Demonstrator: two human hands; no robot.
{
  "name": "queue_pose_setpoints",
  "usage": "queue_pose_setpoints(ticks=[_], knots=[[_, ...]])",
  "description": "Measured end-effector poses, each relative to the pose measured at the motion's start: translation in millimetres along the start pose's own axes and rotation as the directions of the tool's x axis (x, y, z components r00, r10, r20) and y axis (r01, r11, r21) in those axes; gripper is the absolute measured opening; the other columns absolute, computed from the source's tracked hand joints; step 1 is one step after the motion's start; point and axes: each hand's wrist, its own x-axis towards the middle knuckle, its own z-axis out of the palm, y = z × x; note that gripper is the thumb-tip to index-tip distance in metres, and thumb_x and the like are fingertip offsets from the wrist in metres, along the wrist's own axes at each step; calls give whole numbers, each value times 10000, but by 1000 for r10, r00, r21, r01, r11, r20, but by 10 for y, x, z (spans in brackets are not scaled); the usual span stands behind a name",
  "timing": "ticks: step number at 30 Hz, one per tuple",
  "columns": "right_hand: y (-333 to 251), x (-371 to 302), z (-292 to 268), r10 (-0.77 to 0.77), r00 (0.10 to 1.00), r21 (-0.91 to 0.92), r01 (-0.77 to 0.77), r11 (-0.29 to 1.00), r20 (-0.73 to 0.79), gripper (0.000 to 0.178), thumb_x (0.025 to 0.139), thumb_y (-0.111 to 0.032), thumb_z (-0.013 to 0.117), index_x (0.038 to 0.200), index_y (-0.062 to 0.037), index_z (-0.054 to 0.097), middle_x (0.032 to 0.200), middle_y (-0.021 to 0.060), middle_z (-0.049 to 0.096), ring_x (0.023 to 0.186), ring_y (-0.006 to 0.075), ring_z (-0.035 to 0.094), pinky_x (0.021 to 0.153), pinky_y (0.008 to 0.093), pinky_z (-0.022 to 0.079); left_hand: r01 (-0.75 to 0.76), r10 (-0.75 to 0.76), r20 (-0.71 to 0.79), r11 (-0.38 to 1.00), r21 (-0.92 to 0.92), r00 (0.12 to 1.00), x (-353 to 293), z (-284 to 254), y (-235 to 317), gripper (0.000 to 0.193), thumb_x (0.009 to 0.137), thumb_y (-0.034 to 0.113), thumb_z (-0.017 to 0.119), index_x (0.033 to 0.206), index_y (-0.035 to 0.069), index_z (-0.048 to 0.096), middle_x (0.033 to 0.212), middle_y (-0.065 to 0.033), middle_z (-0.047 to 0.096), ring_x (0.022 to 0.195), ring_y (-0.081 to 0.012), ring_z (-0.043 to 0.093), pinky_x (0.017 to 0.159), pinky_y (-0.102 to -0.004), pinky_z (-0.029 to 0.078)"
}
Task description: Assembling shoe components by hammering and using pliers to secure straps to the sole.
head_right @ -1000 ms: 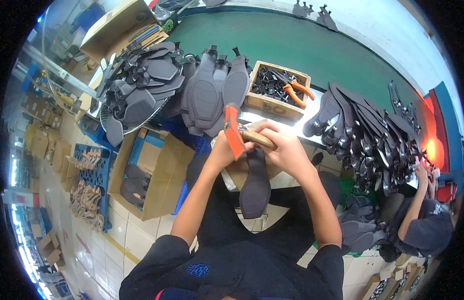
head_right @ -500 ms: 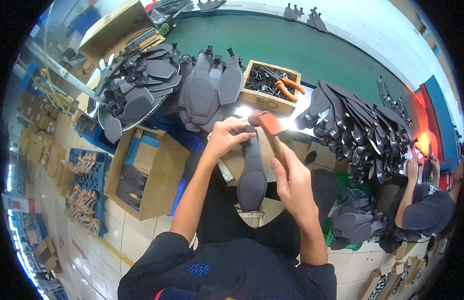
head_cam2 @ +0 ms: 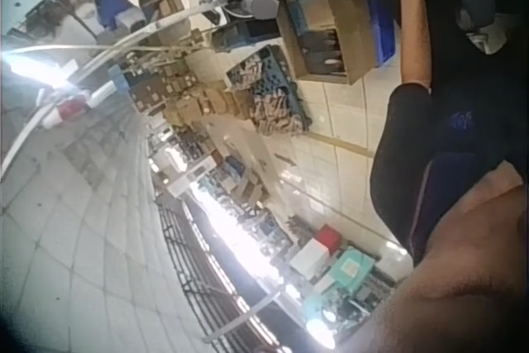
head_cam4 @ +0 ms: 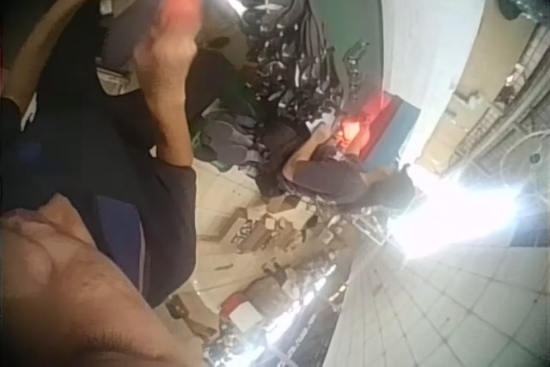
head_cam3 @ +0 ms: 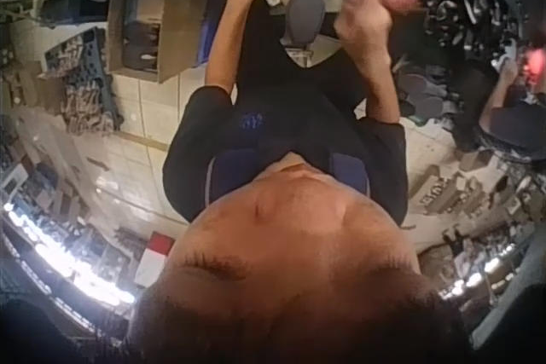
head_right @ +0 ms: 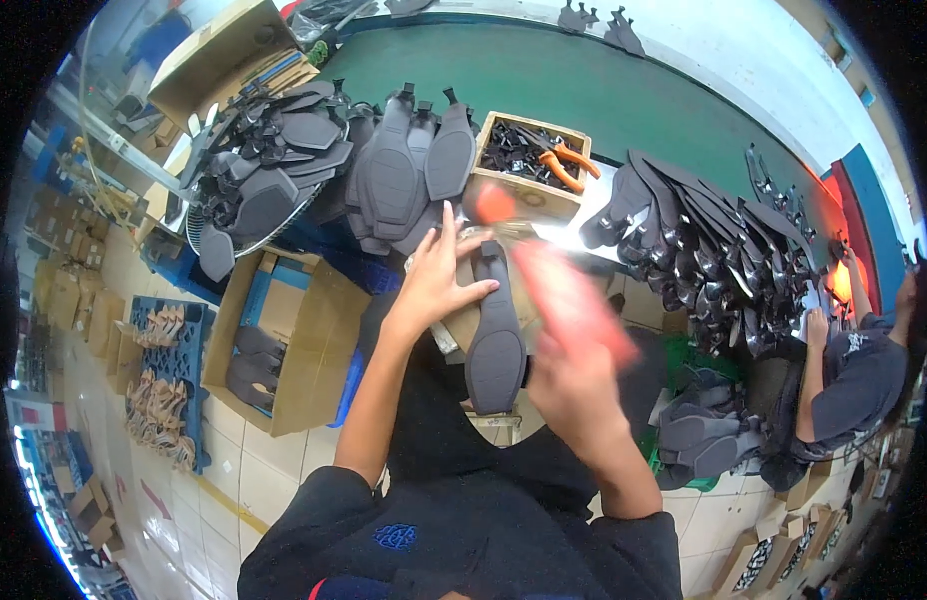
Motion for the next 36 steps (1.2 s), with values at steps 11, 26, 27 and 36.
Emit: queue_pose_setpoints(ticks=[11, 26, 27, 36], knots=[[141, -28, 75, 366, 900, 118, -401, 909, 238, 290, 1024, -134, 506, 1246, 52, 517, 721, 228, 606, 597, 397, 606, 545, 410, 465, 21, -32, 61, 983, 184, 998, 49, -4, 24, 851, 779, 415, 772, 1496, 117, 424, 1377, -54, 613, 1426, -319, 397, 1207, -596, 105], [828, 96, 499, -35, 903, -119, 95, 988, 429, 434, 904, -190, 679, 1292, -32, 566, 978, 123, 635, 812, 270, 655, 619, 394, 528, 101, 36, 224, 815, -571, 974, -574, -707, 1200, 170, 886, 121, 704, 993, 1, 761, 854, -111, 711, 749, -185, 676, 669, -282, 497], [874, 63, 574, -87, 871, -96, 152, 984, 484, 444, 891, -202, 678, 1288, -37, 571, 1046, 89, 621, 915, 250, 628, 701, 387, 527, 42, 68, 146, 768, -639, 987, -618, -664, 1227, 204, 911, 144, 712, 923, -59, 703, 760, -90, 630, 654, -163, 594, 603, -296, 458], [278, -86, 203, -14, 773, 772, -633, 58, 635, 660, 953, -598, 541, 1075, 39, 662, 1088, 208, 671, 1130, 321, 609, 1006, 482, 442, 324, 71, 448, 592, -738, 891, -708, -563, 1322, 315, 1038, 235, 517, 1037, -44, 664, 1102, -119, 614, 1008, -165, 568, 865, -293, 437]])
